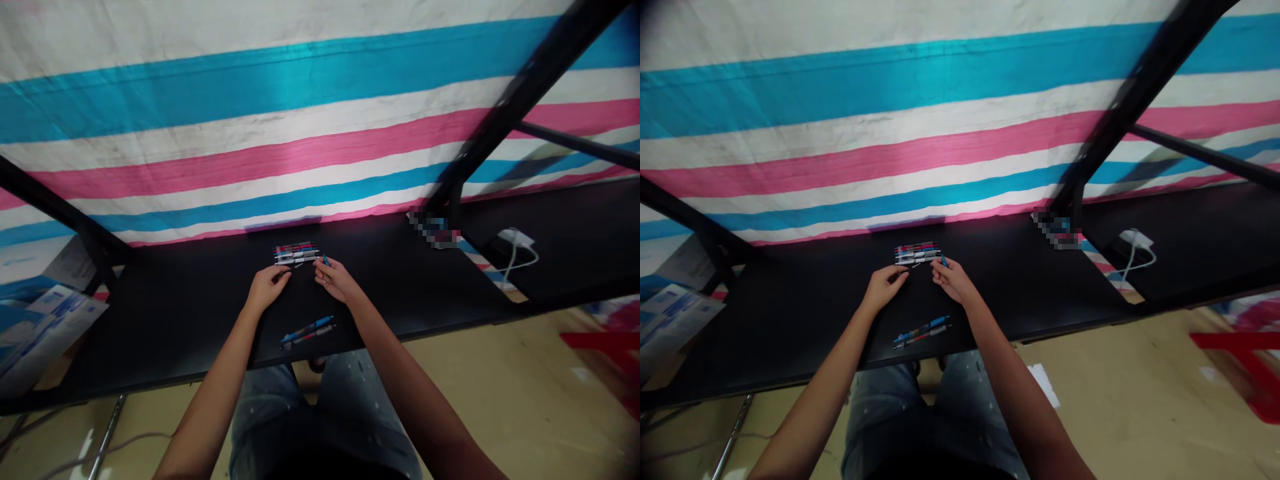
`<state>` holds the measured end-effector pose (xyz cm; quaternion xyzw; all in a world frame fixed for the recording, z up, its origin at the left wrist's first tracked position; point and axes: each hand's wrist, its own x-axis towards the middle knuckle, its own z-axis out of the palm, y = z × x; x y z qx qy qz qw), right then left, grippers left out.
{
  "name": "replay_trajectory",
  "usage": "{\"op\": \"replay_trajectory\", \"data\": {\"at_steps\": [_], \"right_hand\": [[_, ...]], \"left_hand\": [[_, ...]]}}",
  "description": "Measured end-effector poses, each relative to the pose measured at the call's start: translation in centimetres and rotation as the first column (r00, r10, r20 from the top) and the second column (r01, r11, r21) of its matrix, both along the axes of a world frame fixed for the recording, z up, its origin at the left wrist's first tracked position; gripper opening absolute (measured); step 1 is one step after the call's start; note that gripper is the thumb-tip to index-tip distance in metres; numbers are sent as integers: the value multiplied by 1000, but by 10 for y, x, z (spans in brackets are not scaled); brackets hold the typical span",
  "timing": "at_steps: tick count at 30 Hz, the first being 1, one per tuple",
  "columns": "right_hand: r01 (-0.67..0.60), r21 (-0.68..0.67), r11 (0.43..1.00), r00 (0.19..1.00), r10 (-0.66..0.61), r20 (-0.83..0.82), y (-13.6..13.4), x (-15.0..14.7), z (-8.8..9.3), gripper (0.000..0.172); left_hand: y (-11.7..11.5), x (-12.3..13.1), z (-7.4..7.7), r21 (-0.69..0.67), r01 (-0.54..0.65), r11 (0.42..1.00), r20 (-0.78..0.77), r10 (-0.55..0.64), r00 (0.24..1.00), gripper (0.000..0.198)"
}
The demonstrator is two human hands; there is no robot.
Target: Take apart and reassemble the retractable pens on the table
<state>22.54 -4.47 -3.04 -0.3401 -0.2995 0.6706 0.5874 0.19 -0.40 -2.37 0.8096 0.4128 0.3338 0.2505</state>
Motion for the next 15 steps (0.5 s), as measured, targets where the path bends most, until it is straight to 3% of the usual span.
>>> {"op": "replay_trajectory", "data": {"at_steps": [9, 15], "right_hand": [[20, -48, 999, 1000, -19, 23, -1, 3, -4, 30], [65, -57, 996, 994, -60, 92, -3, 2, -6, 32]], "left_hand": [[-3, 1, 0, -43, -19, 999, -47, 17, 999, 21], [-14, 2, 3, 4, -54, 999, -114, 54, 992, 25]]}}
